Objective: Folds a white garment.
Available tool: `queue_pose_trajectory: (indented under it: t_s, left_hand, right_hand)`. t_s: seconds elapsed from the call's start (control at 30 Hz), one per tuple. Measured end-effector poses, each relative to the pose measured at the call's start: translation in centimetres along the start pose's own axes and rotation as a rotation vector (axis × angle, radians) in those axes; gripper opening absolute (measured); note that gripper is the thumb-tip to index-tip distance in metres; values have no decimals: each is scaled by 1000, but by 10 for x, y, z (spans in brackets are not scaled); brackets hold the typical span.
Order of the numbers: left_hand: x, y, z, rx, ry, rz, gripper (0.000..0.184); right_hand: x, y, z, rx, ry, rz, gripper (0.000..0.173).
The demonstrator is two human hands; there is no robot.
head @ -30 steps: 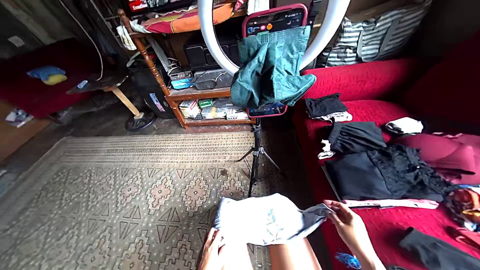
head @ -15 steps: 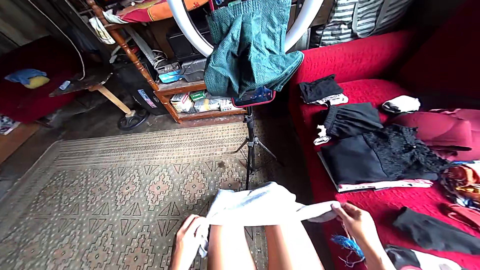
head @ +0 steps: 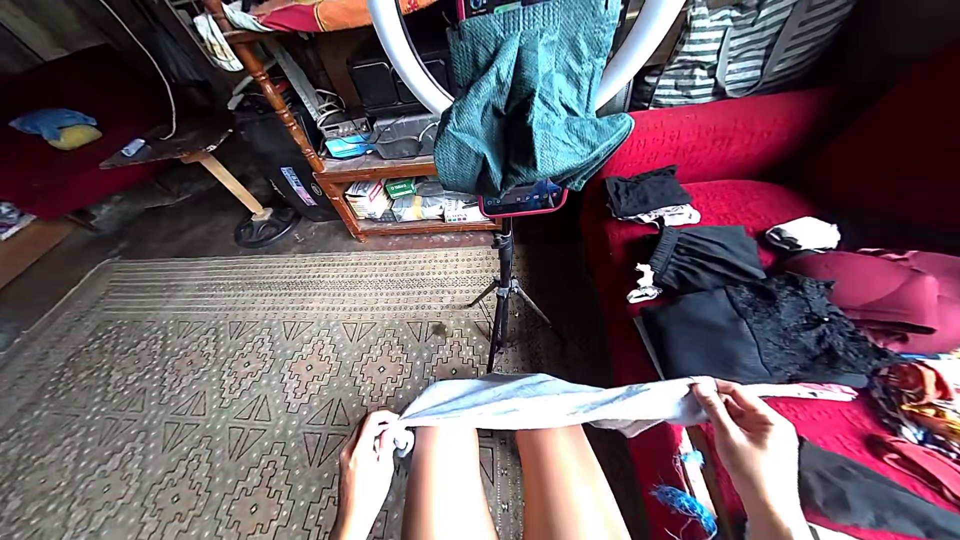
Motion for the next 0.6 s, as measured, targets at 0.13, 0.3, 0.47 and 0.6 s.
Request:
queue_pose_trajectory:
  t_s: [0.13,0.3,0.47,0.6]
  left_hand:
    - [-22,14,-6,-40,-130,-86,19]
    - [-34,24,26,-13,-187,-243,20]
    - [-10,-1,70,65,-73,-322,22]
    - [-8,0,76,28,-39,-398,22]
  right_hand:
    - [24,9,-3,21,161,187,7]
    - [36,50,15,5,406,265,11]
    - [-20,55,56,-35,259,543,22]
    - [-6,77,42,-275,562,612,55]
Point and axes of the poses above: each hand's wrist, its own z-axis towards the middle knuckle, its own y-axis out of the palm, x = y × z, the point moved 8 cm from there along z, towards the middle knuckle, and after that the axes turned 2 degrees about -y, right-handed, at the moved point
